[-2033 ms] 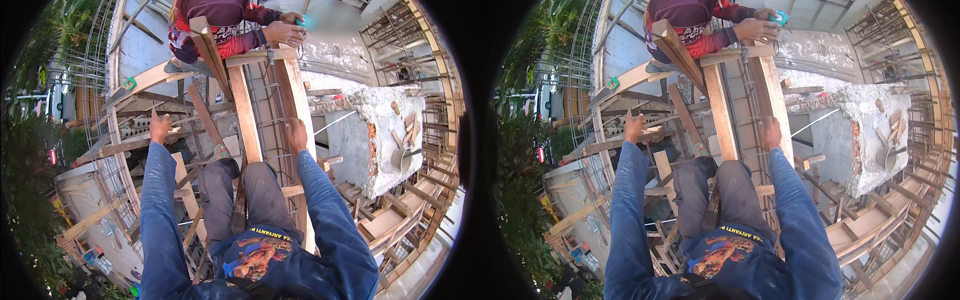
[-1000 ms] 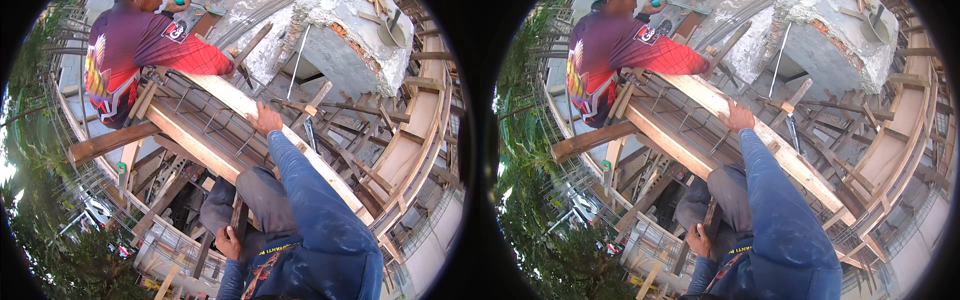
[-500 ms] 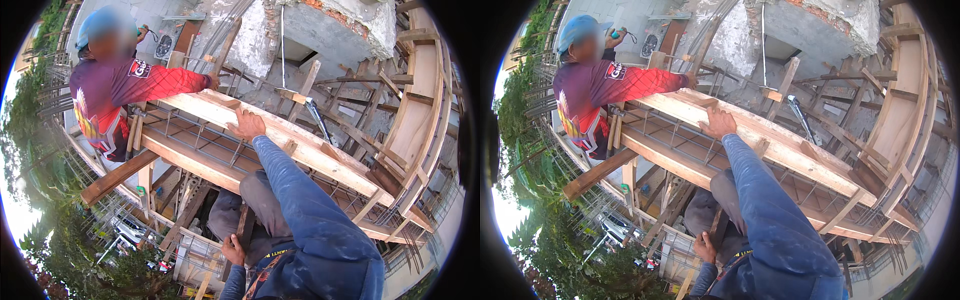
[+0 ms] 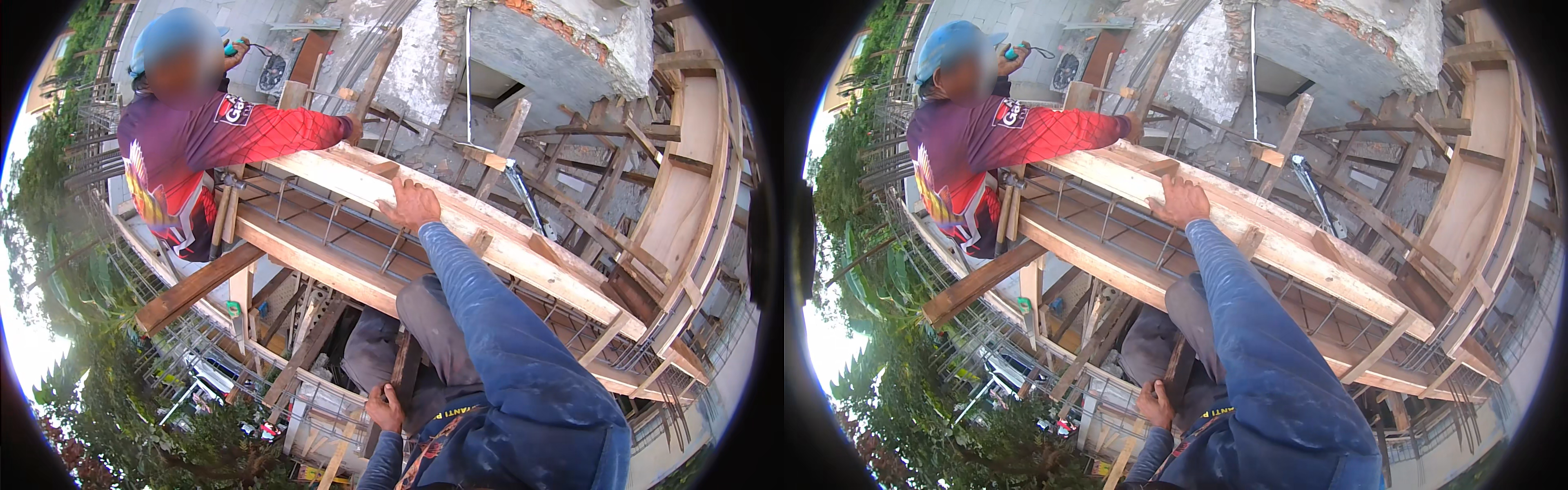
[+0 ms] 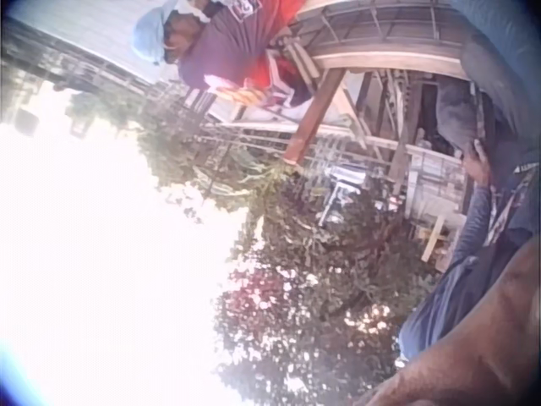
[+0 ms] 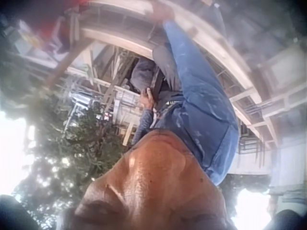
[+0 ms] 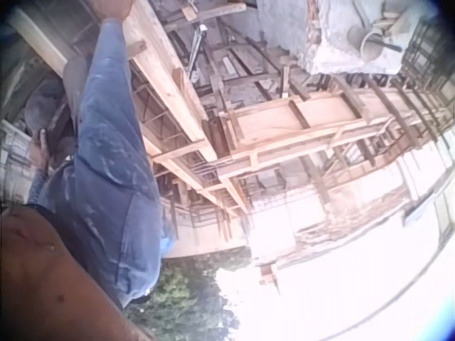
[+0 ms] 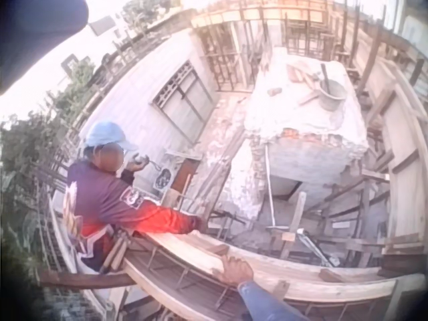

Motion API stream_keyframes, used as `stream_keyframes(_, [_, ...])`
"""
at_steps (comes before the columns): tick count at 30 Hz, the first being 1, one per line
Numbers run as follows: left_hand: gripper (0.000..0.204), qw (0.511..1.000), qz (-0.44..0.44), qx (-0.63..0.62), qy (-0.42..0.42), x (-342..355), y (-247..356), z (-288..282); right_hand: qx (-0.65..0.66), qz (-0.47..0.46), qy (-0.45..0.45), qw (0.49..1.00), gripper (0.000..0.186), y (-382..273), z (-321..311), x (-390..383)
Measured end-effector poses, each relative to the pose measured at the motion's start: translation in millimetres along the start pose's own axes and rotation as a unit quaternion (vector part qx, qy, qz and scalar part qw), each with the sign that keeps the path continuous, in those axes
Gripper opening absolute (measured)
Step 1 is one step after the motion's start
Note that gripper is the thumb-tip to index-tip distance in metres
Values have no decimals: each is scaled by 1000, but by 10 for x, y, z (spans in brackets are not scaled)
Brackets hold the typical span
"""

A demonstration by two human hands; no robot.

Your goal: The person builds a wooden concrete form by bracing beams together and cutting a piece of wood with a hand saw.

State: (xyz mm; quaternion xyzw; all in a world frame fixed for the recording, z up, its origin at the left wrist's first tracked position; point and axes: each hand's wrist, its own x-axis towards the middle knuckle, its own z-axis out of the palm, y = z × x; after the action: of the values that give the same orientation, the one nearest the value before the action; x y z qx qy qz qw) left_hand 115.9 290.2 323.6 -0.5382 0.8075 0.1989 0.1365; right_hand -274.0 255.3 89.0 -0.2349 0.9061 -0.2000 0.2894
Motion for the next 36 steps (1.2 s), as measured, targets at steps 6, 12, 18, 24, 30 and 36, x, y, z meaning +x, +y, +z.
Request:
stream_keyframes(6, [27, 1000, -1, -6, 11, 6, 47, -19, 4, -1, -3, 1000, 66, -20, -33, -1])
stream_keyframes(12, [27, 1000, -14, -11, 8, -2, 2, -10, 5, 4, -17, 1000, 68, -59, -108, -22])
stream_keyframes(18, [27, 1000, -4, -21, 10, 0, 38, -9, 6, 7, -20, 1000, 68, -45, -111, -24])
stream_keyframes(24, [26, 1000, -12, -14, 9, -2, 46, -9, -1, 2, -6, 1000, 67, -46, -80, -10])
stream_keyframes(30, [25, 999, -27, 19, 7, 7, 40, 2, 6, -6, 22, 1000, 64, -1, -42, -16])
stream_keyframes(36, [23, 1000, -12, 7, 4, 4, 110, -11, 15, -3, 31, 999, 65, 33, -15, -17])
